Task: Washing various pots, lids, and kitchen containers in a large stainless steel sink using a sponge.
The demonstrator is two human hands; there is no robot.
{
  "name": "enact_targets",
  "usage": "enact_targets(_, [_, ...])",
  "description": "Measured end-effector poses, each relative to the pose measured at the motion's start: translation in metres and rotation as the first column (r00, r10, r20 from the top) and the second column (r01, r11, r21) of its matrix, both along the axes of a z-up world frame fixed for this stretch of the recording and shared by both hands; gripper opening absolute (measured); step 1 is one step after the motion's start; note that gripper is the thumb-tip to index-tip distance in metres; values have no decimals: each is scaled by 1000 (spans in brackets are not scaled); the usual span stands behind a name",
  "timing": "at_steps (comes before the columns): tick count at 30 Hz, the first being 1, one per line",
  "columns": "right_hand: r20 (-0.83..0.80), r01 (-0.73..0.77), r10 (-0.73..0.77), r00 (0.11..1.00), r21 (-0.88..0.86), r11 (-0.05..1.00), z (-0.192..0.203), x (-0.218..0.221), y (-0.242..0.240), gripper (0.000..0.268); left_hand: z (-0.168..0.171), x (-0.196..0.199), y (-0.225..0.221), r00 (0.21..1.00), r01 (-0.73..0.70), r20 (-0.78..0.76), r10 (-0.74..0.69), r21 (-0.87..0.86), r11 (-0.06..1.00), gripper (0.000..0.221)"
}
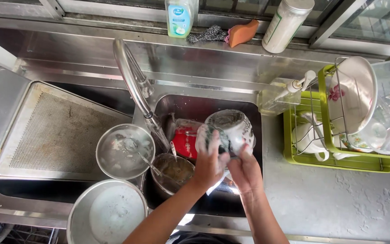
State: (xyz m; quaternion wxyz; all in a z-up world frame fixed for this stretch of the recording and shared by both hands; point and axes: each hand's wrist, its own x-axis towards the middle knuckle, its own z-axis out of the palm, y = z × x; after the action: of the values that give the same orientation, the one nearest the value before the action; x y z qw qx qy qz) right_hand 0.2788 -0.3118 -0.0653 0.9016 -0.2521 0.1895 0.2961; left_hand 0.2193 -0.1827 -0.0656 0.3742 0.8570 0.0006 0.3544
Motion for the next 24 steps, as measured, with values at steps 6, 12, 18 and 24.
enact_targets(6, [213,-132,136,967,-32,991,-41,31,-20,30,42,1,48,806,304,-551,-216,71,950,100])
enact_targets(12, [161,-311,369,915,-301,902,44,33,44,27,-31,17,51,913,-218,-345,217,39,975,57])
enact_targets(18, [147,77,659,737,-988,135,-55,16,-17,37,-32,10,72,704,-502,-710,-23,-520,691,35])
enact_targets(24, [74,-724,801,594,-385,572,-13,-20,-36,28,-44,17,78,688,-390,-721,-82,-462,796,30])
